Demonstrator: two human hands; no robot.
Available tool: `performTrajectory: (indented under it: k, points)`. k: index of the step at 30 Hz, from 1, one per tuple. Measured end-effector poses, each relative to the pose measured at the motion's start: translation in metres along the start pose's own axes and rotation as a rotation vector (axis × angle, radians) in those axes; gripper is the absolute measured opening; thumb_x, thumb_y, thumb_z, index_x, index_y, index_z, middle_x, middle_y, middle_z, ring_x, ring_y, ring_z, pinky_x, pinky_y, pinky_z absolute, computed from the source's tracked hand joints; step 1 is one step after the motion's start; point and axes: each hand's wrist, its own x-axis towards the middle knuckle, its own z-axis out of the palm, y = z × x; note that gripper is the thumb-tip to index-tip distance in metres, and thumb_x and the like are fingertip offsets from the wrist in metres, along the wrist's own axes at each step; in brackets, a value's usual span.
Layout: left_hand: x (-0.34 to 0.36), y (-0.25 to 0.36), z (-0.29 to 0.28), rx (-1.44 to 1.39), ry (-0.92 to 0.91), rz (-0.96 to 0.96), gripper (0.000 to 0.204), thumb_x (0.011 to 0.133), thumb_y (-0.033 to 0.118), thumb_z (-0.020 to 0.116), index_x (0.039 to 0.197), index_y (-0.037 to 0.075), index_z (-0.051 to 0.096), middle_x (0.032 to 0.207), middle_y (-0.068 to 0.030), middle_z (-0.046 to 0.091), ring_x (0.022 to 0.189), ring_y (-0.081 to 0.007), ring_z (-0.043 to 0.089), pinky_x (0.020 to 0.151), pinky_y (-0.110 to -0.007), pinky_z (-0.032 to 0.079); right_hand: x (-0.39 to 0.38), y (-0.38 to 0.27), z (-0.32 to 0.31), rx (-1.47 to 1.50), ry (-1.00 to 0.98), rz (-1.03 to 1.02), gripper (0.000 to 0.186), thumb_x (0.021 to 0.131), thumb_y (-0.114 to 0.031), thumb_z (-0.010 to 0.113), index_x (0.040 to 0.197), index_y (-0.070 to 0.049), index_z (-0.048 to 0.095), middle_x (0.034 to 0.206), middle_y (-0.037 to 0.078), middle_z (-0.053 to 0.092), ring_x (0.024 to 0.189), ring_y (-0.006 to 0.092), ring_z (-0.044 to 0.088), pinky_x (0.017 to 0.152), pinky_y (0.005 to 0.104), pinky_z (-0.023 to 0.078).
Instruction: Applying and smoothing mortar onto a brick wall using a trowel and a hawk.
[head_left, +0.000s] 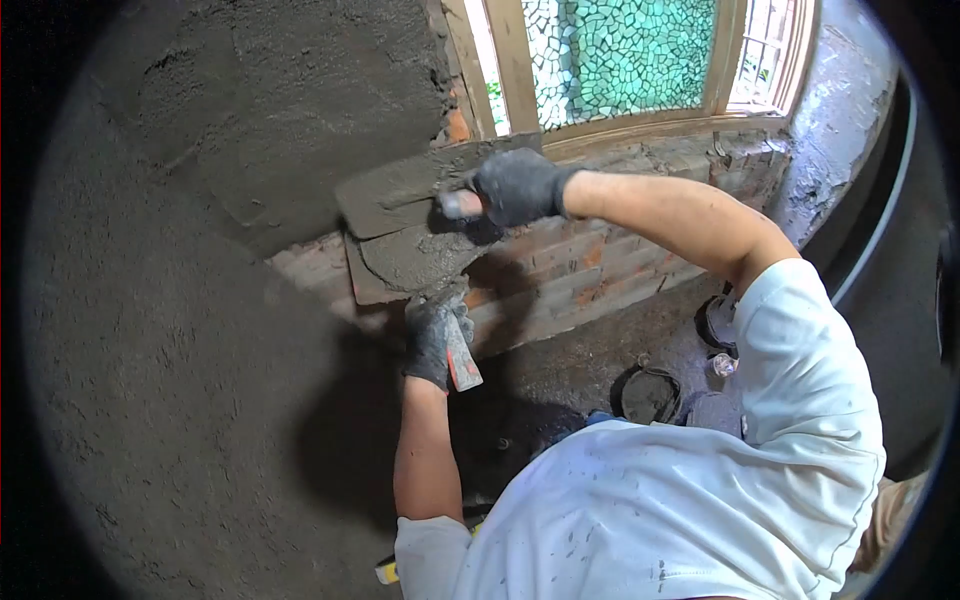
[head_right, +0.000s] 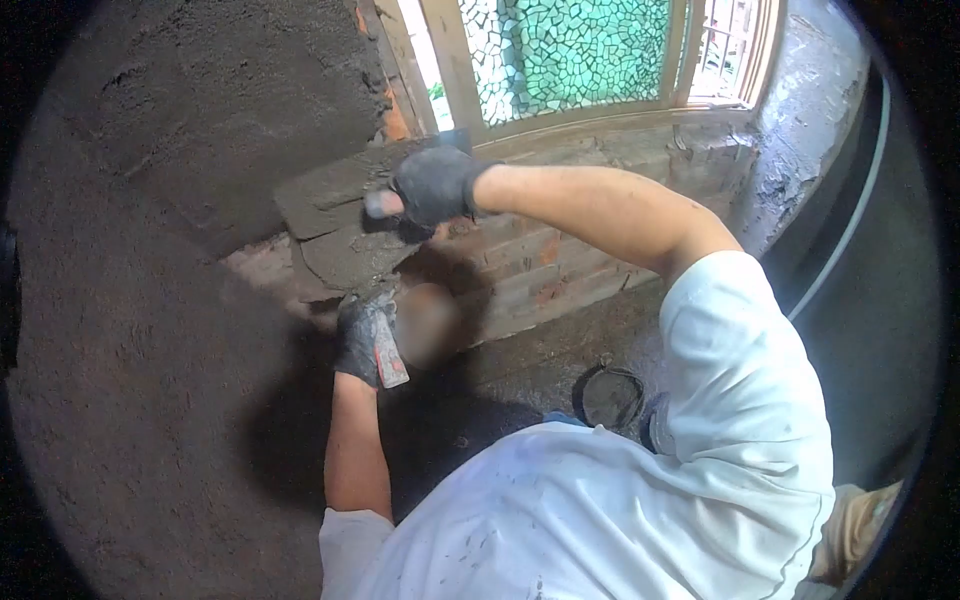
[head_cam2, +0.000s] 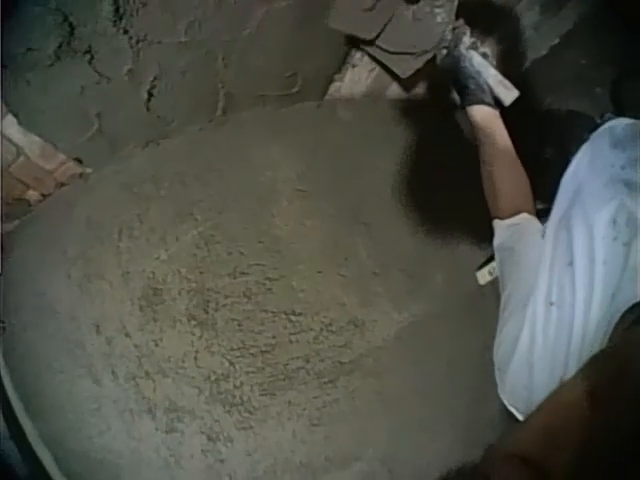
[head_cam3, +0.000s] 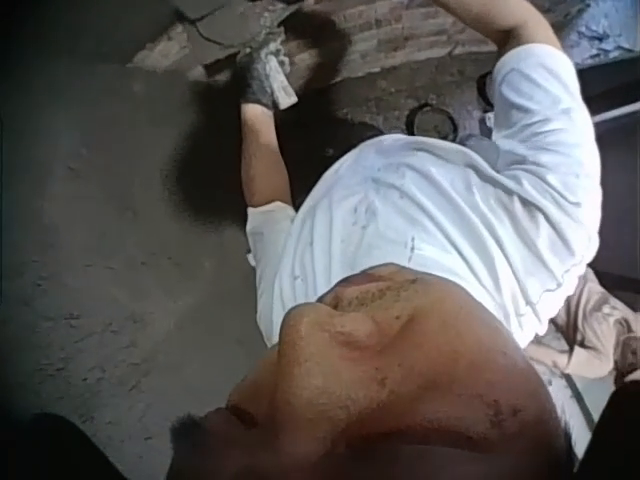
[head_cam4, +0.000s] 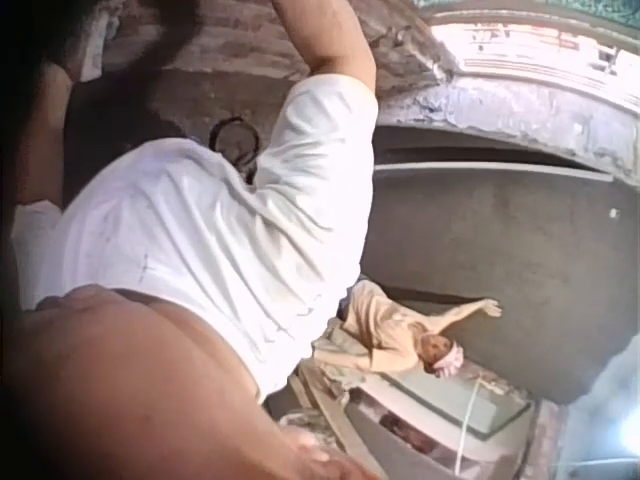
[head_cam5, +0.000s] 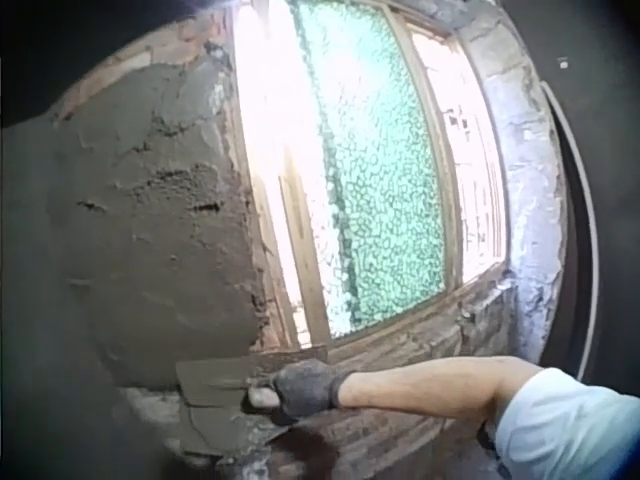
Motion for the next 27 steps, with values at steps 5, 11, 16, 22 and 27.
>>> performTrajectory:
  k: [5,11,16,22,27]
  points:
    - [0.004,-0.031,-0.006,-0.101,0.088,-0.017,0.015,0.079,0.019,0.067,0.086,0.015,0.055,0.061,0.0013,0.050,0.043,-0.0130,0.046,0.039,-0.026,0.036,-0.056,0.019,0.030,0.011,0.391,-0.189,0.024,0.079,-0.028,0.060,0.090,-0.008,0.058,0.074,0.015,0.062,0.070,0.0309,0.063,0.063,0.0446,0.048]
    - [-0.020,-0.026,0.041,0.125,0.274,0.110,0.020,0.082,0.030,0.064,0.092,0.013,0.061,0.072,-0.0012,0.057,0.053,-0.0151,0.053,0.045,-0.028,0.042,-0.102,0.027,0.070,-0.201,0.338,-0.364,0.023,0.077,-0.029,0.059,0.088,-0.009,0.059,0.077,0.011,0.061,0.073,0.0283,0.063,0.062,0.0437,0.047]
    - [-0.026,-0.134,0.055,0.404,0.137,0.368,0.018,0.086,0.022,0.061,0.089,0.004,0.059,0.069,-0.0069,0.060,0.054,-0.0180,0.058,0.047,-0.033,0.048,-0.082,0.043,0.102,-0.021,0.523,-0.386,0.025,0.073,-0.032,0.061,0.090,-0.013,0.058,0.082,0.007,0.058,0.072,0.0273,0.060,0.062,0.0454,0.043]
    - [0.011,-0.139,0.046,-0.248,0.064,-0.105,0.010,0.084,0.016,0.062,0.082,0.008,0.056,0.058,-0.0008,0.052,0.041,-0.0134,0.048,0.037,-0.028,0.041,-0.091,0.023,0.050,0.380,0.658,-0.310,0.022,0.078,-0.024,0.061,0.093,-0.008,0.060,0.081,0.013,0.060,0.081,0.0291,0.063,0.065,0.0407,0.050]
    - [-0.008,-0.108,0.061,-0.174,0.079,0.095,0.009,0.082,0.014,0.064,0.085,0.009,0.057,0.056,0.0010,0.048,0.039,-0.0122,0.045,0.036,-0.027,0.038,-0.100,0.029,-0.052,0.691,0.611,-0.366,0.024,0.076,-0.028,0.068,0.081,-0.006,0.059,0.082,0.006,0.062,0.069,0.0175,0.061,0.061,0.0330,0.051]
